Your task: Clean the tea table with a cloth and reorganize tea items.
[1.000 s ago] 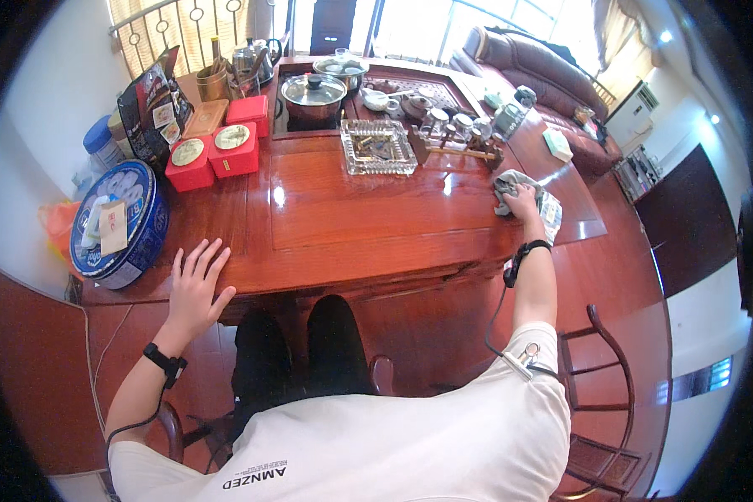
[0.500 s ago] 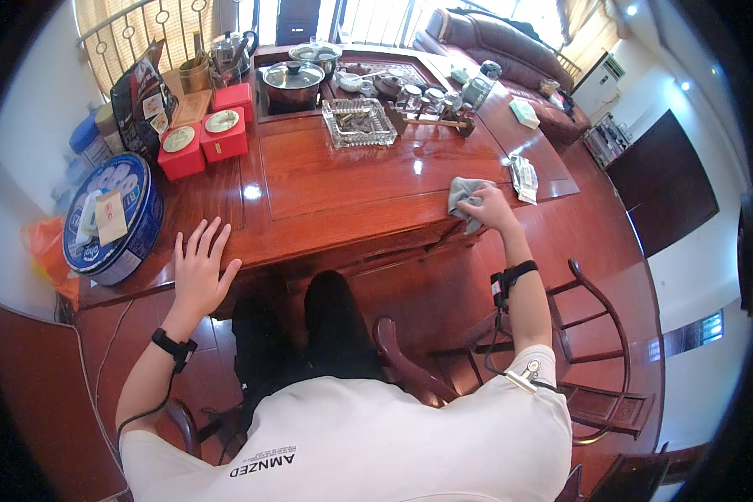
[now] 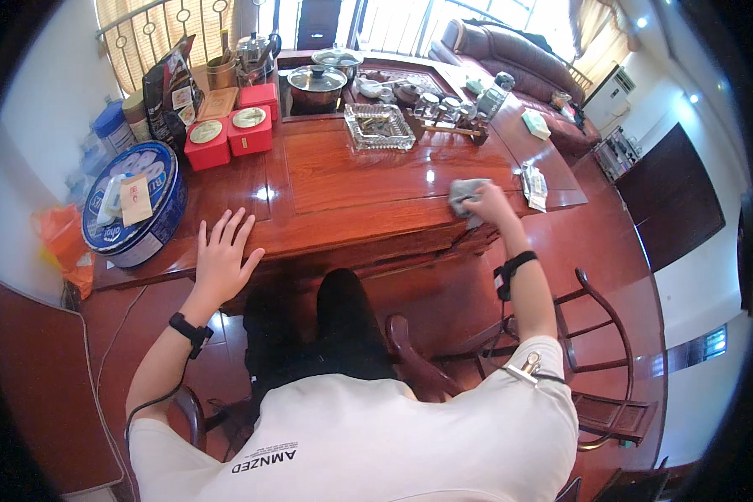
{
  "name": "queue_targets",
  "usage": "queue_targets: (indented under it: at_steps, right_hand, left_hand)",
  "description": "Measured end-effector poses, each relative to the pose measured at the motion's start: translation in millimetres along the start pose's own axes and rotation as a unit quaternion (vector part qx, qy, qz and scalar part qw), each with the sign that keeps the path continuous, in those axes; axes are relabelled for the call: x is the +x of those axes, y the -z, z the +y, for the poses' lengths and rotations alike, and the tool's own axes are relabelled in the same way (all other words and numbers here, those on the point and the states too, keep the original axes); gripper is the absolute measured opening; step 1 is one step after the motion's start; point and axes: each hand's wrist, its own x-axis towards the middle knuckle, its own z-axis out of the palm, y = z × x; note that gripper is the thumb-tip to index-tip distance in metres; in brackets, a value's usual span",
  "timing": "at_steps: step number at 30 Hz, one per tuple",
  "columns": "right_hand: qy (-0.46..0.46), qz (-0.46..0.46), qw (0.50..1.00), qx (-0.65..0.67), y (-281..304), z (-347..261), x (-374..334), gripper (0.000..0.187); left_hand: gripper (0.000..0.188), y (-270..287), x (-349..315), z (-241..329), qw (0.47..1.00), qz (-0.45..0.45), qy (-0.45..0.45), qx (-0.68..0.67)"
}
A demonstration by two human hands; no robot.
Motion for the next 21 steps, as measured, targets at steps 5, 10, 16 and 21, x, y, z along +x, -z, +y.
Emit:
queue_targets:
  at_steps: [5, 10, 16, 21]
  right_hand:
    - [-0.127, 0.1, 0.982, -0.097, 8.6, 61.1, 6.9, 0.045]
    - [-0.045, 0.148, 0.984, -0.084, -17.3, 34.8, -12.5, 0.039]
    - [0.224, 0.109, 0.966, 0.066, -58.7, -101.6, -49.7, 0.031]
    - [0.228, 0.106, 0.96, 0.127, -65.1, -86.8, -33.7, 0.032]
  left_hand:
    - [0.058, -1.4, 0.5, -0.7, 1.0, -0.003, 0.007, 0.004]
    - [0.058, -1.1, 3.9, 2.9, 1.0, 0.0, 0.008, 0.005]
    - [0.058, 3.0, -1.5, -1.9, 1.0, -0.003, 0.007, 0.011]
    - [0.059, 4.7, 0.4, 1.3, 1.0, -0.011, 0.01, 0.018]
